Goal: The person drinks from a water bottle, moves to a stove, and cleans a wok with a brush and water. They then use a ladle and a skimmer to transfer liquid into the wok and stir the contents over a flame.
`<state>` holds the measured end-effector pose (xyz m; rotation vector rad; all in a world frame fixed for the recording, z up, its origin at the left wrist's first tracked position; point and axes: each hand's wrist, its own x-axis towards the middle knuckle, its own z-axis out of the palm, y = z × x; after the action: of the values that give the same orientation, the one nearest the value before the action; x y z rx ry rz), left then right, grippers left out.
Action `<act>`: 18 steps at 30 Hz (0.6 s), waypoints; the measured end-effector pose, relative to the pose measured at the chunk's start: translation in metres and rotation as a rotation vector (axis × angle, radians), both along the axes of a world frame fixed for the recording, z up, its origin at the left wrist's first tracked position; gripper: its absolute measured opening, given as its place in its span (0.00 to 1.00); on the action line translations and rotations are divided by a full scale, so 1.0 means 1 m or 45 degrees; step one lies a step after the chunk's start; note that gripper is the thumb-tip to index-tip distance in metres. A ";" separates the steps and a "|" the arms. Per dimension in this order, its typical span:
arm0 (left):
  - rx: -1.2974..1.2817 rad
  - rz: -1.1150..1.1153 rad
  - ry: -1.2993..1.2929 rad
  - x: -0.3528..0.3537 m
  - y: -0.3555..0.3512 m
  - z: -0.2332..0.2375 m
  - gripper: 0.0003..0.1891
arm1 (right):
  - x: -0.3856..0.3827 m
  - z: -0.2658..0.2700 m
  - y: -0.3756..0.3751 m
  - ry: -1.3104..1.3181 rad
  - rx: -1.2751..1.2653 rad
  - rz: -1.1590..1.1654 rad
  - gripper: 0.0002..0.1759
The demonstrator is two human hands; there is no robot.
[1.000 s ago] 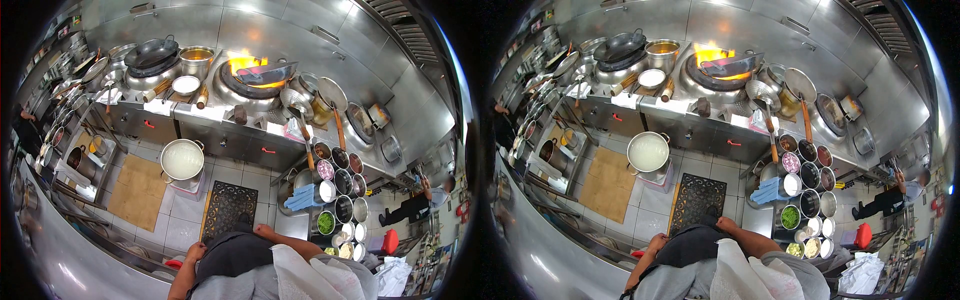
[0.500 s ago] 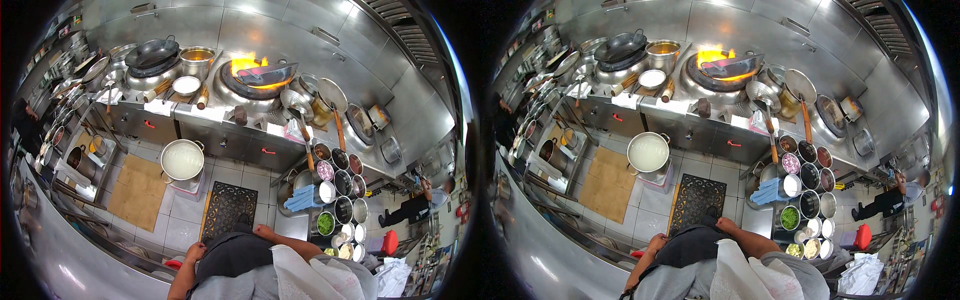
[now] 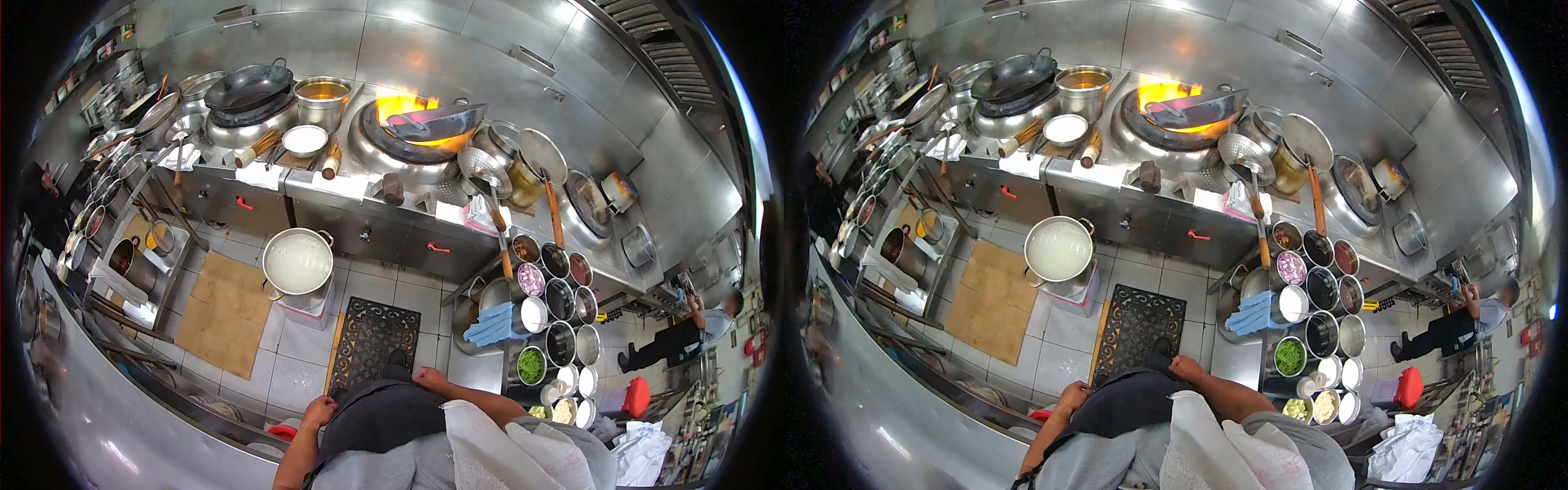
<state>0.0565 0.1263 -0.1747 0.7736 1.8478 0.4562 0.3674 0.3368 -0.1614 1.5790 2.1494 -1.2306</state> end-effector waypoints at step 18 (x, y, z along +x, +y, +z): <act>0.002 -0.014 0.036 0.000 -0.001 -0.009 0.16 | 0.002 -0.003 0.000 -0.019 -0.009 -0.041 0.14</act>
<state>0.0565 0.1249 -0.1835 0.7945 1.8684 0.4413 0.3691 0.3372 -0.1647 1.6208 2.1160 -1.2306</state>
